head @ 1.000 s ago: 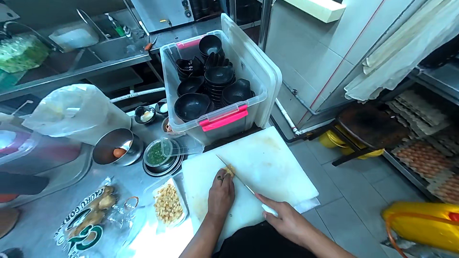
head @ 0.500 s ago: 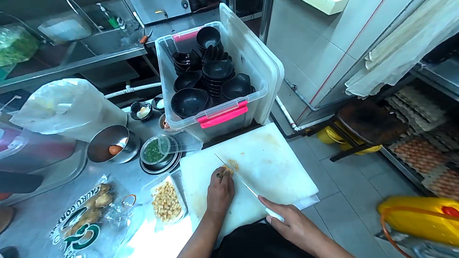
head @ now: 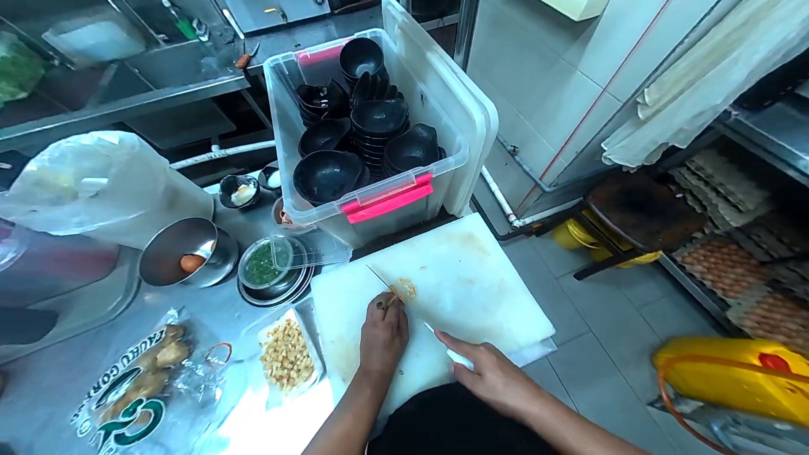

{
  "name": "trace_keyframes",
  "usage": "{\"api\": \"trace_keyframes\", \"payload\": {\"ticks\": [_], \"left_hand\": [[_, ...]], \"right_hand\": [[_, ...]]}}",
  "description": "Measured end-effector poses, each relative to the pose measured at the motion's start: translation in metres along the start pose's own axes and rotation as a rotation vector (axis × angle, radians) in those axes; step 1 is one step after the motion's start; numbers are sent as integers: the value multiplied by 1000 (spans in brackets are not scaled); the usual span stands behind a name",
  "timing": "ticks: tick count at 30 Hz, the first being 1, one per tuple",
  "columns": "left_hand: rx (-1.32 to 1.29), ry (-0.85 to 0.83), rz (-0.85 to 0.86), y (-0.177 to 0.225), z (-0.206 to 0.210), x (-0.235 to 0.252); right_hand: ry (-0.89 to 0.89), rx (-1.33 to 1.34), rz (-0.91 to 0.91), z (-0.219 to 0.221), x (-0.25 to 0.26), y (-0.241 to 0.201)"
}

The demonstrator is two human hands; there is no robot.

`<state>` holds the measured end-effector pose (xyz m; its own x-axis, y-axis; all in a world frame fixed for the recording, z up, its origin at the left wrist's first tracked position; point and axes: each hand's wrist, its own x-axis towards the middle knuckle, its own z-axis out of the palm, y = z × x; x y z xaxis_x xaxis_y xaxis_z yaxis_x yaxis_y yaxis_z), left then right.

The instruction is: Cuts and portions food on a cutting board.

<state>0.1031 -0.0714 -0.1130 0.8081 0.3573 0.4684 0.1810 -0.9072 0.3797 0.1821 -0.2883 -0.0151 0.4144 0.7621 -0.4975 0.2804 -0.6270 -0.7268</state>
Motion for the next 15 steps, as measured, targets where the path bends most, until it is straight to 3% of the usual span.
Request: {"api": "trace_keyframes", "payload": {"ticks": [5,15], "left_hand": [[-41,5,0,-1,-1,-1],[-64,51,-55,0,-2,-3]], "right_hand": [[-4,6,15,2,18,-7],[39,33,-24,-1,-7,12]]}}
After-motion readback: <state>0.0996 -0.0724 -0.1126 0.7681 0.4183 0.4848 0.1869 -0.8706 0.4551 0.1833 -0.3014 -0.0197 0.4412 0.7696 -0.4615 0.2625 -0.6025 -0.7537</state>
